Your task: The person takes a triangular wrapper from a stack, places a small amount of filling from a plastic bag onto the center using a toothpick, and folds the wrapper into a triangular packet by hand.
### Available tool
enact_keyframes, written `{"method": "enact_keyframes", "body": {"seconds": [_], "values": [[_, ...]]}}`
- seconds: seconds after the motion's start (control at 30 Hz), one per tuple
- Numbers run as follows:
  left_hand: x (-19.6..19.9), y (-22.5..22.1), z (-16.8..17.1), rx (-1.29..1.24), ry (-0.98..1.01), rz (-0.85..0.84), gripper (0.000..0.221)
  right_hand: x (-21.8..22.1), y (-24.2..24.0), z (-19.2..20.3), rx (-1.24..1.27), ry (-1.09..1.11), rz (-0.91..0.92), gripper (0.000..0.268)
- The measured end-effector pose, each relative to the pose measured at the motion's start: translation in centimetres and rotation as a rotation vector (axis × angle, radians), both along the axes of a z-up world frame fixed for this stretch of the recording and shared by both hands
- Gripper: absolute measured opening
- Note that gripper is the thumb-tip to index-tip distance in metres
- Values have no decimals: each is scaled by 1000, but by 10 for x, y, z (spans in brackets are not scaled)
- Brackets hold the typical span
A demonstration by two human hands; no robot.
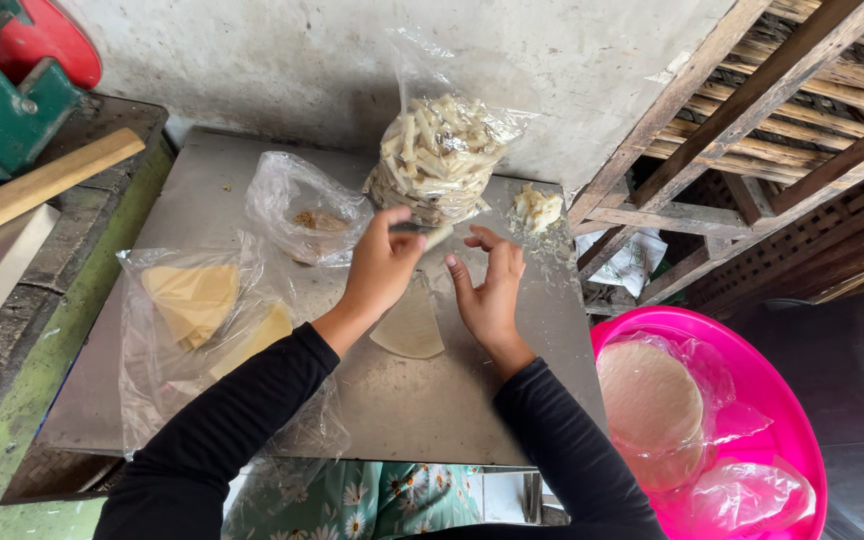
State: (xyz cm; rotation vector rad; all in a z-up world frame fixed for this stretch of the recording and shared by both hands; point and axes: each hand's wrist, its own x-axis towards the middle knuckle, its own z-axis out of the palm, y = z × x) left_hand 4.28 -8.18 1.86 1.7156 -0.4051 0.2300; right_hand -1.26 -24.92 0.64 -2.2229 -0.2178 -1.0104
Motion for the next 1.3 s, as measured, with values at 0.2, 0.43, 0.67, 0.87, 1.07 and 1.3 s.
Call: {"method": "enact_keyframes", "body": {"seconds": [0.2,0.43,0.67,0.87,1.07,1.3], "values": [[47,-13,91,127,-782,318,50,4,-8,-4,27,-38,-47,37],[103,-39,155,371,-790,487,56,6,-17,-1,26,-36,-65,36],[-15,11,60,426,-547,65,43,13,-25,-19,234,221,107,35],[-79,53,-11,673,-265,96,51,11,-20,-35,-69,462,347,72],[-72,58,-40,585,-202,46,52,2,-5,-31,-218,547,256,71],[-69,62,-42,521,-135,8,49,-17,3,-11,-664,442,110,72]]}}
